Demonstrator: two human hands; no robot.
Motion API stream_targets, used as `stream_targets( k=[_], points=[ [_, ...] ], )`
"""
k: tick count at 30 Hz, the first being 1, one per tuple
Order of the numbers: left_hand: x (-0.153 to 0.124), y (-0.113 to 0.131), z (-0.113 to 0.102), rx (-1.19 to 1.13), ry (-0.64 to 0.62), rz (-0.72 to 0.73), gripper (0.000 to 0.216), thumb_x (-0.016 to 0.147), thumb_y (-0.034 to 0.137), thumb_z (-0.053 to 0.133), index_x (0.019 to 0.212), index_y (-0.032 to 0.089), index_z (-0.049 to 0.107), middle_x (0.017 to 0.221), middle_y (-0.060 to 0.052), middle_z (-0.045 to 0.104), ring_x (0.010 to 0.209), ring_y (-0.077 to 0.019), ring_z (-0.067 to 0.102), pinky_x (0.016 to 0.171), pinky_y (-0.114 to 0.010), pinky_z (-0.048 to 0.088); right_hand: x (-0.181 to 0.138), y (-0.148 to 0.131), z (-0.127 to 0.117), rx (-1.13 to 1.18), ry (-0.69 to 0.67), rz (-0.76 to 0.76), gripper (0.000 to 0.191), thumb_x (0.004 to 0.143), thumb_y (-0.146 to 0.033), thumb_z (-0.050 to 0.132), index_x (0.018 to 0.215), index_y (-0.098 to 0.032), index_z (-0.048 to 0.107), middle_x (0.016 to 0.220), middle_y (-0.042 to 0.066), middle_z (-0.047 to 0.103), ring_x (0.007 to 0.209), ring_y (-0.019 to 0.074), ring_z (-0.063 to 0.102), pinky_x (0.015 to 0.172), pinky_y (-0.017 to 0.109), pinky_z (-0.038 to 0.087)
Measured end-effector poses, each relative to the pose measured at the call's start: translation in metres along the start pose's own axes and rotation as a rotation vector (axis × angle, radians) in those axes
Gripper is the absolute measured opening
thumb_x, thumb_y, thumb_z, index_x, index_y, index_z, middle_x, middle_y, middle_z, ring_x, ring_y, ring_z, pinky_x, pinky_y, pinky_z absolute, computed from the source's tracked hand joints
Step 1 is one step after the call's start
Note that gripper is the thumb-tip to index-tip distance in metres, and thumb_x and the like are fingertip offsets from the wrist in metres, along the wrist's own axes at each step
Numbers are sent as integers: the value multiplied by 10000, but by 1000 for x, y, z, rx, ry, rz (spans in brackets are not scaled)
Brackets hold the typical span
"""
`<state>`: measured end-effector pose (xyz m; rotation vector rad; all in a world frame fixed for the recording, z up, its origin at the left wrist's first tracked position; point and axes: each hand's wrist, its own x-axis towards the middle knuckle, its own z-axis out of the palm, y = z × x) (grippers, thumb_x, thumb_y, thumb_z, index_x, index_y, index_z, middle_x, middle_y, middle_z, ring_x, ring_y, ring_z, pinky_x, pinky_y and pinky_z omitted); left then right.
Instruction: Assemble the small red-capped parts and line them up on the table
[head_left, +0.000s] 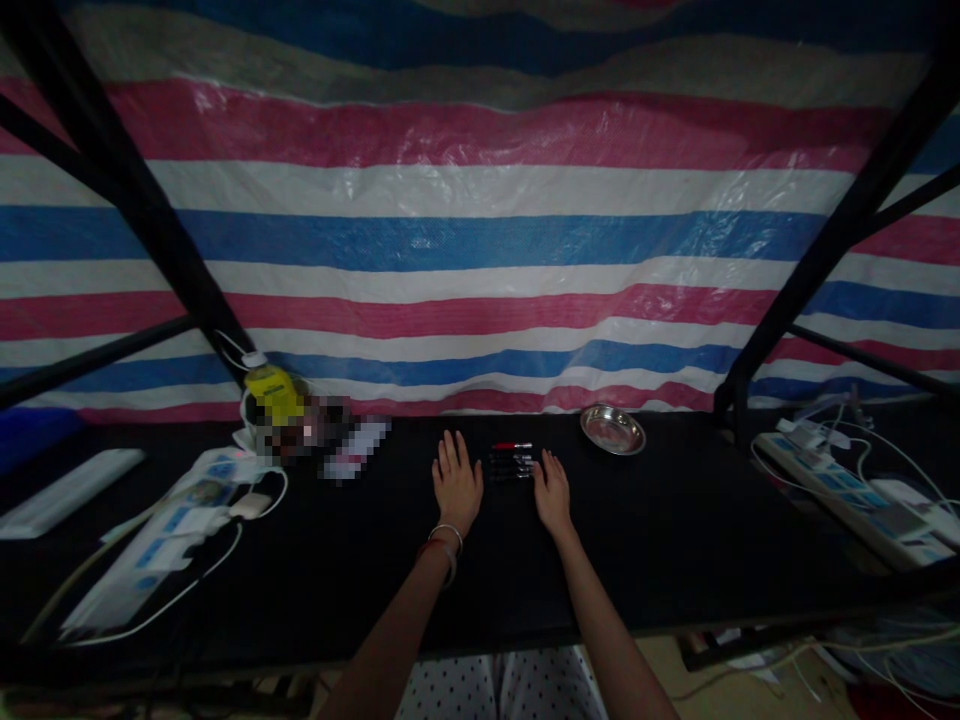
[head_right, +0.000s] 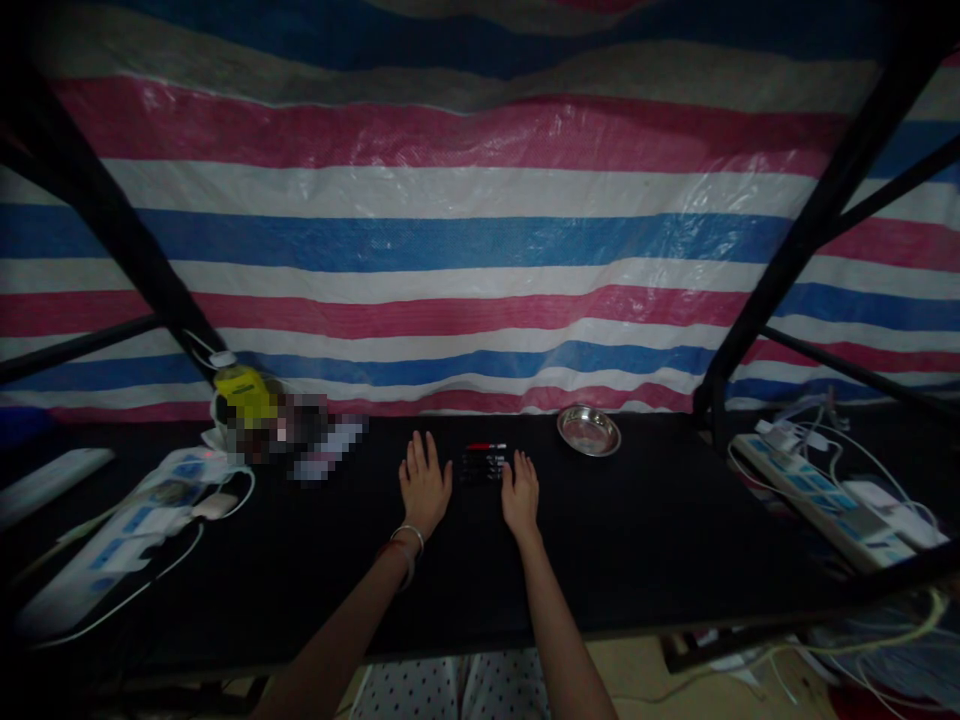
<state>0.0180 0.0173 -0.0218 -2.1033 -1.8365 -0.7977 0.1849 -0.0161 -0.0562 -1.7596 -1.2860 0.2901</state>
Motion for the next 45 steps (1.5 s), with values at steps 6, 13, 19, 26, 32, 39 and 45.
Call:
stream_targets(
  k=[6,13,19,26,32,39,45],
  points=[
    [0,1,-2,9,6,16,572,916,317,302,1430,94,184,1499,-166,111,1336,-303,246,1017,-476,307,1,4,2,53,24,-5,615,894,-467,274,1280,-33,476,1328,166,477,1278,253,368,1061,414,271],
    [-1,2,-5,20,10,30,562,918,311,300,1430,107,192,1501,-162,96,1352,-295,214,1024,-472,299,2,8,3,126,60,40,577,881,-453,301,1255,-68,511,1302,152,508,1249,253,405,1046,423,293],
    [-1,0,-4,13,9,32,570,917,318,304,1432,104,184,1500,-170,97,1351,-298,217,1025,-470,301,1,8,2,140,76,36,547,878,-441,315,1212,-80,554,1261,151,546,1226,256,428,1029,427,311],
    [0,2,-5,13,-2,24,560,916,311,305,1428,107,205,1498,-171,110,1346,-300,226,1024,-474,300,1,7,1,147,75,54,515,862,-412,358,1195,-80,568,1247,151,556,1217,256,437,1021,424,326],
    [0,1,-5,11,-2,19,573,913,322,315,1432,114,190,1499,-164,117,1340,-301,241,1019,-471,311,1,10,4,126,84,9,461,834,-367,415,1169,-101,588,1221,143,577,1199,255,451,1008,433,341],
    [0,1,-5,-3,4,15,567,914,321,321,1428,111,205,1499,-167,117,1339,-303,239,1020,-470,310,1,13,4,110,85,-2,420,816,-318,437,1147,-122,605,1197,129,594,1191,254,458,1002,439,347],
    [0,1,-5,1,-9,13,565,913,318,322,1425,104,215,1500,-171,106,1338,-309,241,1018,-472,310,1,12,4,116,82,-12,427,806,-306,448,1146,-99,602,1198,140,590,1193,254,454,1007,428,346]
  ],
)
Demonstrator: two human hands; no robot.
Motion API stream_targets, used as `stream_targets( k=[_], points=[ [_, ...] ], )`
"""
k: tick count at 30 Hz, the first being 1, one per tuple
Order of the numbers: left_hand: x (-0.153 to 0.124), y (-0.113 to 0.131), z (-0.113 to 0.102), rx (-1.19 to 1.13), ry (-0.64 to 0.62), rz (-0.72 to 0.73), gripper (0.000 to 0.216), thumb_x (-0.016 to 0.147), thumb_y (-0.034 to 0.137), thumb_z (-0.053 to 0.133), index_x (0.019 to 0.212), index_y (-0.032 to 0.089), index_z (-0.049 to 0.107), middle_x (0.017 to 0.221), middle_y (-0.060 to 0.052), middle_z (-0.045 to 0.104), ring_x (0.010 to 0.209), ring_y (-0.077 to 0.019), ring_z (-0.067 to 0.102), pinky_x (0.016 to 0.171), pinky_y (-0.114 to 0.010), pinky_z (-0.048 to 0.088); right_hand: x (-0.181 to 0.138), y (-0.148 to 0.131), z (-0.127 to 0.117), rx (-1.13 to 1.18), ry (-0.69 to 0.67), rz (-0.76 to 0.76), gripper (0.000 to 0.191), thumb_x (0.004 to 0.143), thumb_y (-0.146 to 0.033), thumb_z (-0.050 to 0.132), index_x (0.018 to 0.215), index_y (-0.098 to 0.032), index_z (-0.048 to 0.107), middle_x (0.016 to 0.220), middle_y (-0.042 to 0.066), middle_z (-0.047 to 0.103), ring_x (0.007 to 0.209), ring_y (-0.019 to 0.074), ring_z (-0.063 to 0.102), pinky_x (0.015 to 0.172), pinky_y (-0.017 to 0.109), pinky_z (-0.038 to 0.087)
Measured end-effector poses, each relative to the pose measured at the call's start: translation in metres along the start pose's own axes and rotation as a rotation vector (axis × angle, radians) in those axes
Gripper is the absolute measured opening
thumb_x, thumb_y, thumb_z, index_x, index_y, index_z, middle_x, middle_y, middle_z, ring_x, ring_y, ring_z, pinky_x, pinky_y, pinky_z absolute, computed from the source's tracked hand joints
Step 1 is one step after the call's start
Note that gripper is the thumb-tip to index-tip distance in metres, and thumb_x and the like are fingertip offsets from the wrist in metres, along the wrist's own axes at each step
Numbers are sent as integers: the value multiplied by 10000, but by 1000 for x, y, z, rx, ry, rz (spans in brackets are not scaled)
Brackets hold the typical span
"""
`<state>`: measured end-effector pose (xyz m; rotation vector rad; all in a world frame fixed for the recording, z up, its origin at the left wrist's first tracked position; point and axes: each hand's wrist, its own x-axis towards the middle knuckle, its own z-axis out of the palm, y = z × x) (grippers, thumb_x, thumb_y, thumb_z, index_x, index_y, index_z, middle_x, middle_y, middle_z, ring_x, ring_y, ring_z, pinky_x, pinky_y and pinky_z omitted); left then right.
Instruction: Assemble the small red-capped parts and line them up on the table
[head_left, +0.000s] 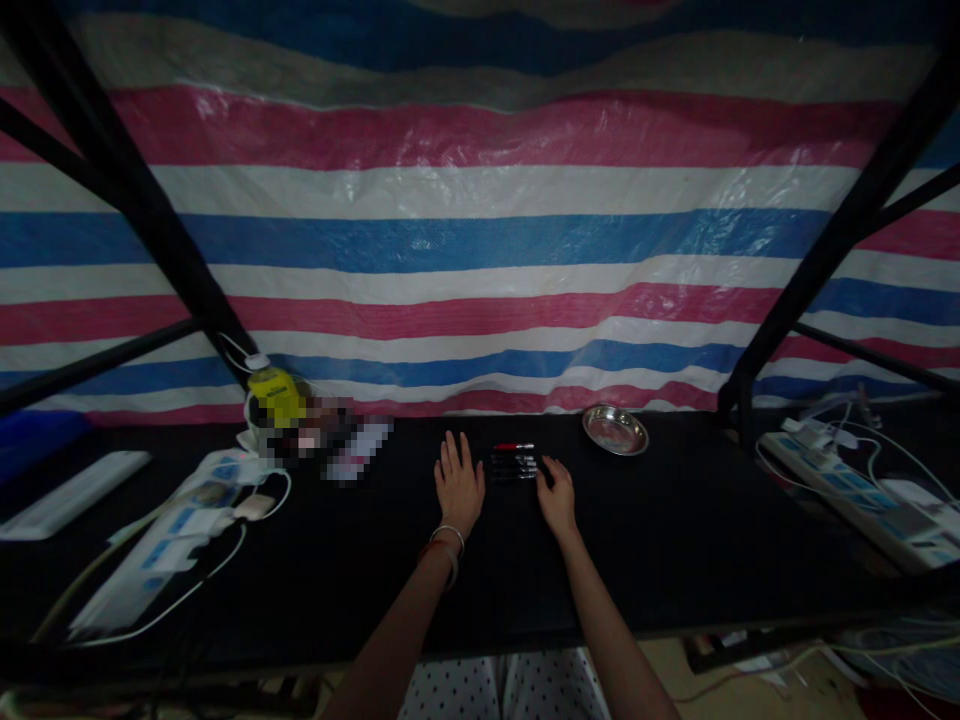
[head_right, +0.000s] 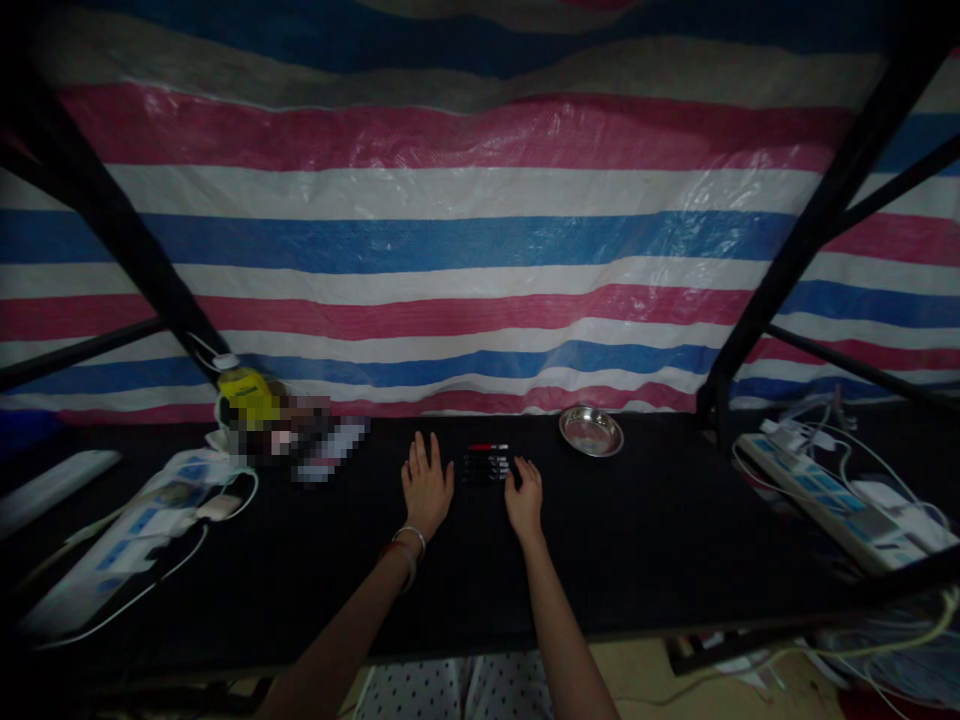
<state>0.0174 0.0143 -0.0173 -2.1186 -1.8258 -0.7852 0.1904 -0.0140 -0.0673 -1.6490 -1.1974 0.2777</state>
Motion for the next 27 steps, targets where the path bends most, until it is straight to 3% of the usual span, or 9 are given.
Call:
stream_targets(
  k=[7,14,18,24,27],
  points=[
    [0,-2,5,2,-13,47,549,898,275,341,1418,126,250,1508,-144,63,1360,-303,187,1036,-473,285,0,-1,-1,-7,-2,-6,423,806,-291,444,1145,-96,603,1196,140,591,1191,252,454,1011,423,342],
    [0,-9,25,91,-188,8,516,885,335,368,1344,102,408,1444,-175,293,1313,-315,298,1051,-489,247,0,1,0,-5,14,-21,402,798,-279,453,1122,-110,620,1176,131,607,1178,252,467,1005,431,349],
    [1,-10,25,98,-276,-3,528,903,380,327,1363,126,382,1423,-163,343,1306,-302,317,1032,-466,285,1,4,2,10,34,-38,387,791,-277,470,1100,-110,633,1155,137,617,1156,257,485,994,435,360],
    [1,-12,24,87,-296,-2,533,912,396,301,1370,132,369,1428,-158,336,1311,-301,305,1031,-464,285,1,5,2,20,29,-37,388,796,-273,473,1103,-96,631,1159,151,612,1163,263,477,997,439,357],
    [1,-12,25,76,-288,-1,537,910,400,307,1374,135,361,1463,-147,262,1317,-297,295,1029,-467,291,1,3,1,20,15,-28,387,799,-269,471,1101,-87,632,1163,155,609,1171,265,468,1001,439,353]
  ],
)
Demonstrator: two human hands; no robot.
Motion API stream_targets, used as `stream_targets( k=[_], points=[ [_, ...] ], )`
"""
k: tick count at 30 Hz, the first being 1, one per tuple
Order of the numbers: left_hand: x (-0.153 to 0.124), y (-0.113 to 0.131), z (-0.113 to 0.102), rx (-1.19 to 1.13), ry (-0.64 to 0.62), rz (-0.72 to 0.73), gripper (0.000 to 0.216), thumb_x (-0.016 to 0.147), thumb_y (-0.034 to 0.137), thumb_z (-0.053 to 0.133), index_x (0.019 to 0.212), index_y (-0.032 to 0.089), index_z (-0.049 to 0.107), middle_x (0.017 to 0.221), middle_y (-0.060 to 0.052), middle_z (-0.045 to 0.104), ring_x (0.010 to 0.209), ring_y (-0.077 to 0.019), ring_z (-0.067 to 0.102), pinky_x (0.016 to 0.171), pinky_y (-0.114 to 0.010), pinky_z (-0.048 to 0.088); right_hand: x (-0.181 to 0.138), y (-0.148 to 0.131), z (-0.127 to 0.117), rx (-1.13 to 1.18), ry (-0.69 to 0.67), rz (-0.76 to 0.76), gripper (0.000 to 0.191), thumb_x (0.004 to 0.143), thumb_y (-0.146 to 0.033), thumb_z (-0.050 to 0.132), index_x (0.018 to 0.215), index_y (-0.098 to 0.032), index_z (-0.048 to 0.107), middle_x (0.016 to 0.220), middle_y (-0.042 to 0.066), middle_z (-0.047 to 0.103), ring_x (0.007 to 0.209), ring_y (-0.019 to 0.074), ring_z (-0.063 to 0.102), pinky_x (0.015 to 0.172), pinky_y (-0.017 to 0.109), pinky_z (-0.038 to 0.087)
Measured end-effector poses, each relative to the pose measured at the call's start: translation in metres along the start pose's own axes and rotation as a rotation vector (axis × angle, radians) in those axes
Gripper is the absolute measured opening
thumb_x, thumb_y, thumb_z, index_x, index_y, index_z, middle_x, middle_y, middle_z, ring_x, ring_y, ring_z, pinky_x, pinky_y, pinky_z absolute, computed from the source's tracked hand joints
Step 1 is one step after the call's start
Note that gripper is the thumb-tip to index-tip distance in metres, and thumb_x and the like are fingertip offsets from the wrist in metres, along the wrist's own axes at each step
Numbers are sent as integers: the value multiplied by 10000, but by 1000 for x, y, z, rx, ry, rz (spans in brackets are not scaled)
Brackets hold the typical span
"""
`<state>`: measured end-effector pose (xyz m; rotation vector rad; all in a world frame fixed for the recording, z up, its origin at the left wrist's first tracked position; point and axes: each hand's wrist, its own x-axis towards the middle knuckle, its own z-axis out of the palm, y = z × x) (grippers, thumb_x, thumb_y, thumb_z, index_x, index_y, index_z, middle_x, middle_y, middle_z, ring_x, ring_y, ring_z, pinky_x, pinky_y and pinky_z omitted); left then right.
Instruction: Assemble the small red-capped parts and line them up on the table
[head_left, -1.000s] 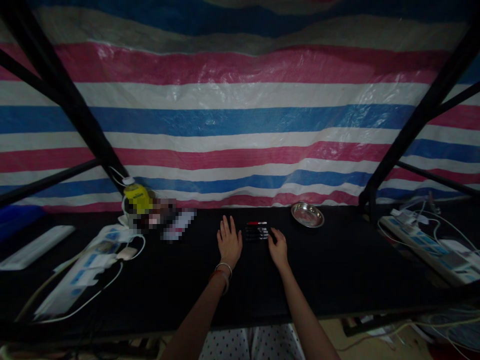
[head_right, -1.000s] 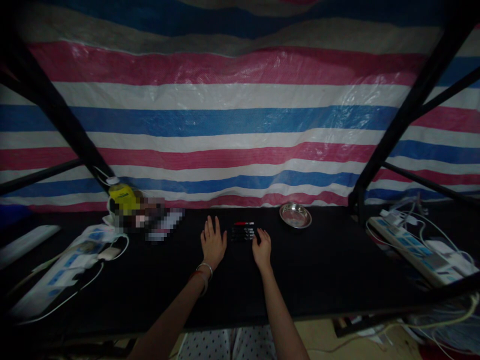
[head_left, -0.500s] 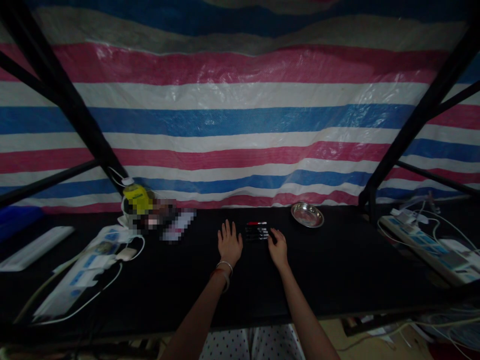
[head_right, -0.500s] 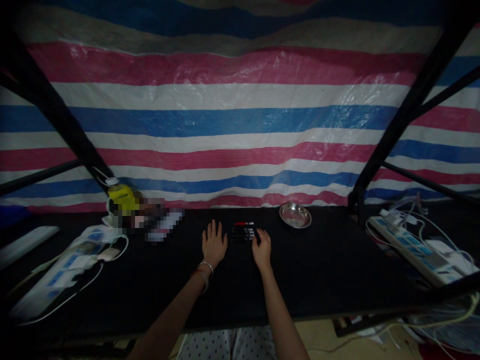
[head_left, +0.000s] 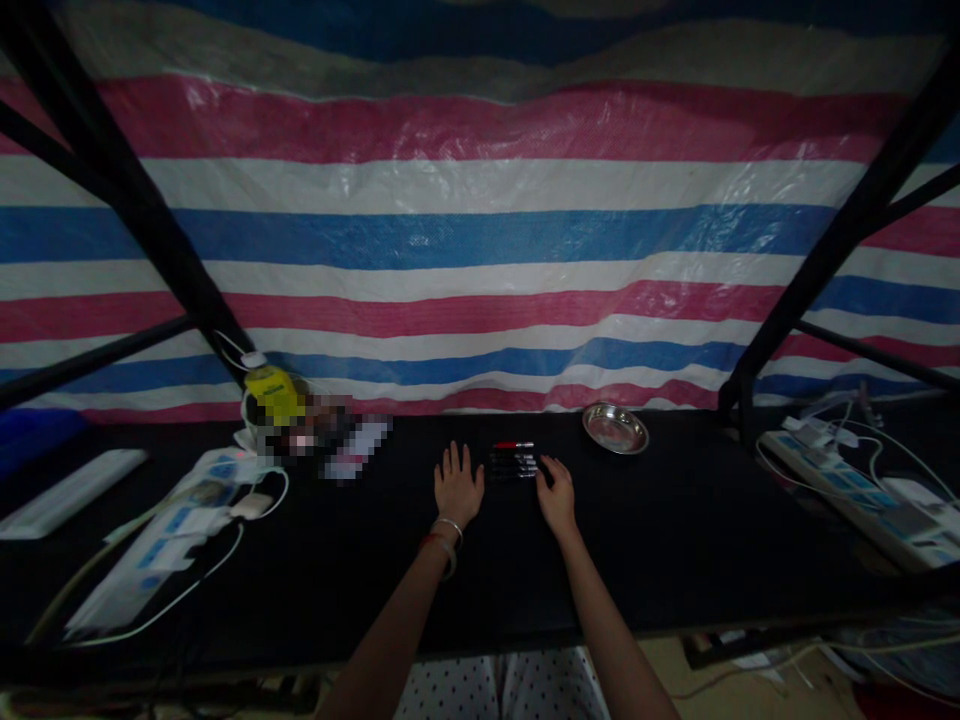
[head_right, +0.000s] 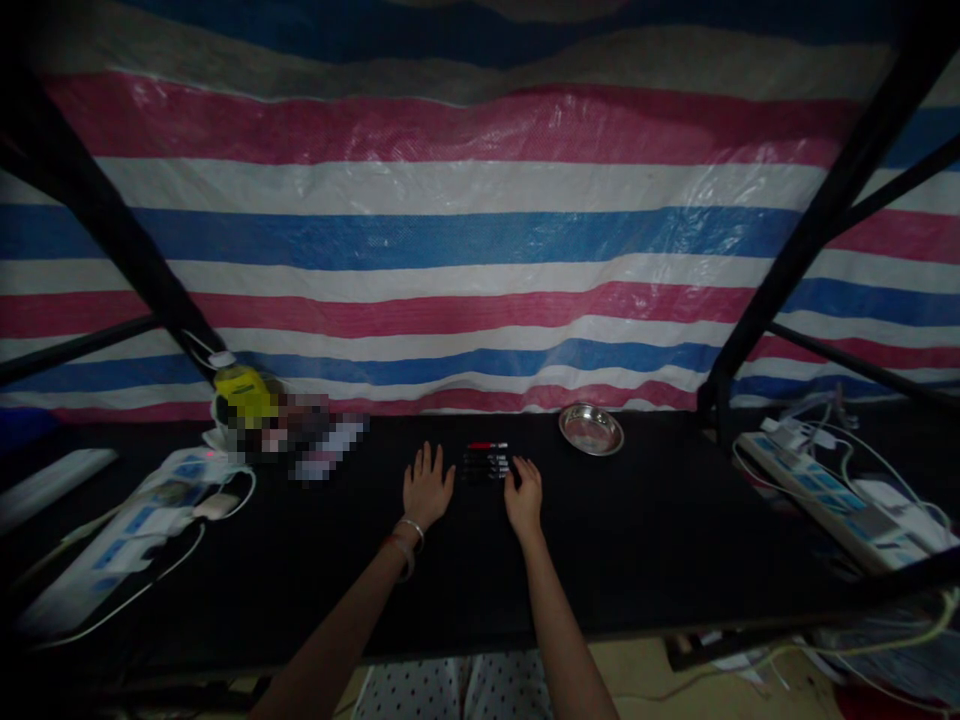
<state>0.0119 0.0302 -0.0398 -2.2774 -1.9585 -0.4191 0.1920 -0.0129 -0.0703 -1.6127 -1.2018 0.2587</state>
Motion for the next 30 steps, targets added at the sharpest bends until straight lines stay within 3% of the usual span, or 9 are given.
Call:
stream_targets(
  k=[5,19,24,30],
  points=[
    [-1,0,0,-30,13,15,547,907,420,313,1379,146,352,1499,-129,144,1319,-298,292,1028,-472,297,0,-2,-1,4,9,1,348,801,-260,481,1070,-117,651,1146,142,619,1162,256,478,994,434,359],
    [-1,-1,2,-26,30,13,547,909,429,297,1376,151,359,1499,-137,135,1315,-297,300,1030,-464,290,0,-2,-1,-27,4,-14,327,793,-237,482,1036,-121,669,1128,142,629,1152,256,485,984,432,366],
    [-1,-1,1,-24,15,12,551,909,431,295,1379,150,355,1490,-144,175,1316,-302,297,1033,-463,281,0,0,-1,-29,3,-18,319,793,-241,485,1025,-133,674,1127,135,632,1149,257,489,981,437,370],
    [0,-1,0,-11,-7,12,554,909,437,295,1375,146,362,1428,-151,339,1315,-302,295,1028,-467,282,0,-1,0,-39,-2,-22,327,798,-238,475,1030,-122,673,1129,144,630,1154,257,485,978,435,374]
  ],
)
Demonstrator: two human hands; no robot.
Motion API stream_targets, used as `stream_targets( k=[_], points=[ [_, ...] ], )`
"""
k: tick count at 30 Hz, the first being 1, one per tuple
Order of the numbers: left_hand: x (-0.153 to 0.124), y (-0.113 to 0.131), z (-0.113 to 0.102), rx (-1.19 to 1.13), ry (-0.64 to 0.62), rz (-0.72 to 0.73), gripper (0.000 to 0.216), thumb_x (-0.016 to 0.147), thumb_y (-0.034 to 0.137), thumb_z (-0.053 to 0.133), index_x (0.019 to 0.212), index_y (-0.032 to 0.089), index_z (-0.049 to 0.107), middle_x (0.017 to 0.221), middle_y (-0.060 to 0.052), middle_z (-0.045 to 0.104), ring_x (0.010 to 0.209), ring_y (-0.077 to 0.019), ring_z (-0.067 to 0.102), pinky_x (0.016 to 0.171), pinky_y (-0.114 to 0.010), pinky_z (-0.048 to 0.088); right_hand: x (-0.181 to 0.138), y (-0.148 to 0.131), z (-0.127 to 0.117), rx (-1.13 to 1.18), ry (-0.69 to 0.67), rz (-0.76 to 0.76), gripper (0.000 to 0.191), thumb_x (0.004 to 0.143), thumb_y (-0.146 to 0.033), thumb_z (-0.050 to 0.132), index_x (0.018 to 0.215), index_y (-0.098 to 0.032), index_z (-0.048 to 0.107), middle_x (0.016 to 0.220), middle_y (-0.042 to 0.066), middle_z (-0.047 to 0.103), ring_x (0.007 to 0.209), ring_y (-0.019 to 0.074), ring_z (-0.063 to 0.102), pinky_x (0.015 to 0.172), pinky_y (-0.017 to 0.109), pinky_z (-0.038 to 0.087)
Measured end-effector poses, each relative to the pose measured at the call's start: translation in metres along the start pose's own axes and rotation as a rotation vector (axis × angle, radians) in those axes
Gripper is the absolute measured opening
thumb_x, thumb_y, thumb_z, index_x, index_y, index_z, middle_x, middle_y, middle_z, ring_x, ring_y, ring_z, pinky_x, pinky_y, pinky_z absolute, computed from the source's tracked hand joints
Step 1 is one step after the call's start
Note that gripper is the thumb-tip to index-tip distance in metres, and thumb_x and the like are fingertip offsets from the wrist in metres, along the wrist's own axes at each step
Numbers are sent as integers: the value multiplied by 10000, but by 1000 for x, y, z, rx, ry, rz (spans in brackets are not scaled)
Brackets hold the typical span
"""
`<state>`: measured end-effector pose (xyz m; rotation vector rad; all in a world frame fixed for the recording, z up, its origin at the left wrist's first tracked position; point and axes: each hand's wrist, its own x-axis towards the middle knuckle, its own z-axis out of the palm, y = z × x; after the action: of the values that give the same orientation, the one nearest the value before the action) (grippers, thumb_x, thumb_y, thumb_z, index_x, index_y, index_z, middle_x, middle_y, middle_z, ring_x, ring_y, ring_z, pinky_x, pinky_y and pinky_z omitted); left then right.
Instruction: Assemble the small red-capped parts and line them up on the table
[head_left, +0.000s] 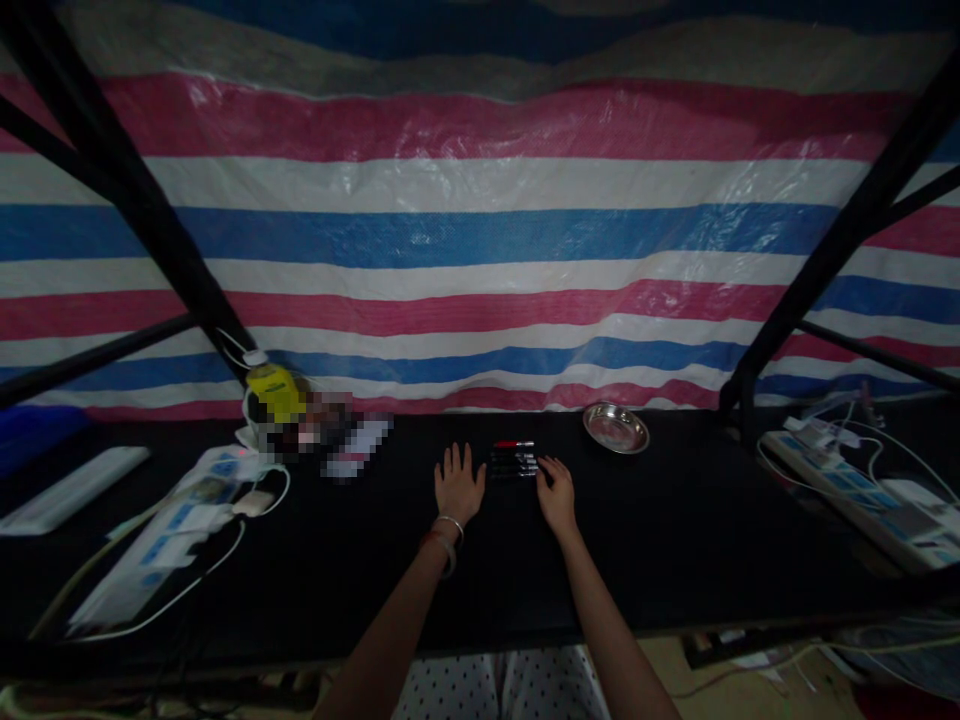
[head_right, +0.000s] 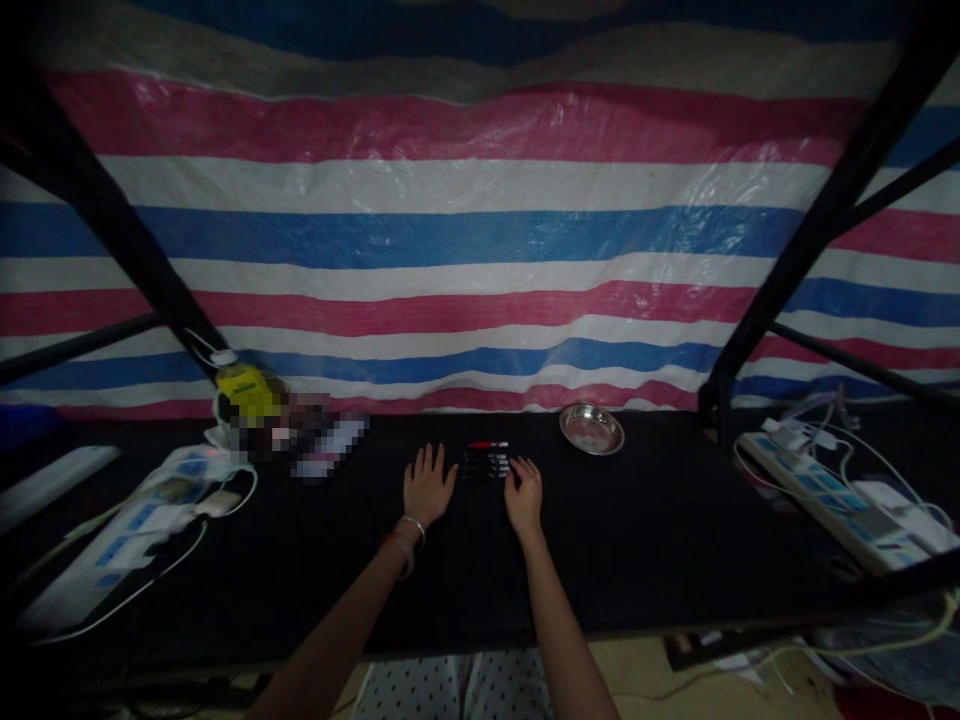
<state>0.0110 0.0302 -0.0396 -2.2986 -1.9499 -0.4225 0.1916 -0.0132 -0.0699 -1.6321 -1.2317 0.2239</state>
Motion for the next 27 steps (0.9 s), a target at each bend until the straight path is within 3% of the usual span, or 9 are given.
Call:
stream_targets(
  k=[9,20,27],
  points=[
    [-1,0,0,-35,25,-7,584,910,446,287,1417,158,258,1421,-150,353,1309,-295,310,1025,-469,286,0,-3,-2,13,-5,17,318,796,-241,479,1021,-136,678,1132,131,631,1155,253,484,982,433,368],
    [0,0,0,-17,16,-2,567,907,440,305,1393,150,321,1424,-155,346,1307,-298,311,1019,-469,288,-1,-4,-3,10,-17,2,297,767,-242,541,1014,-158,683,1133,134,620,1144,250,484,970,425,368],
    [0,0,0,-23,16,2,554,906,439,307,1370,142,367,1424,-157,344,1312,-304,301,1024,-475,282,-2,-10,-8,-51,-77,-60,161,677,-279,679,825,-234,724,1214,104,550,1169,266,445,973,430,348]
  ],
)
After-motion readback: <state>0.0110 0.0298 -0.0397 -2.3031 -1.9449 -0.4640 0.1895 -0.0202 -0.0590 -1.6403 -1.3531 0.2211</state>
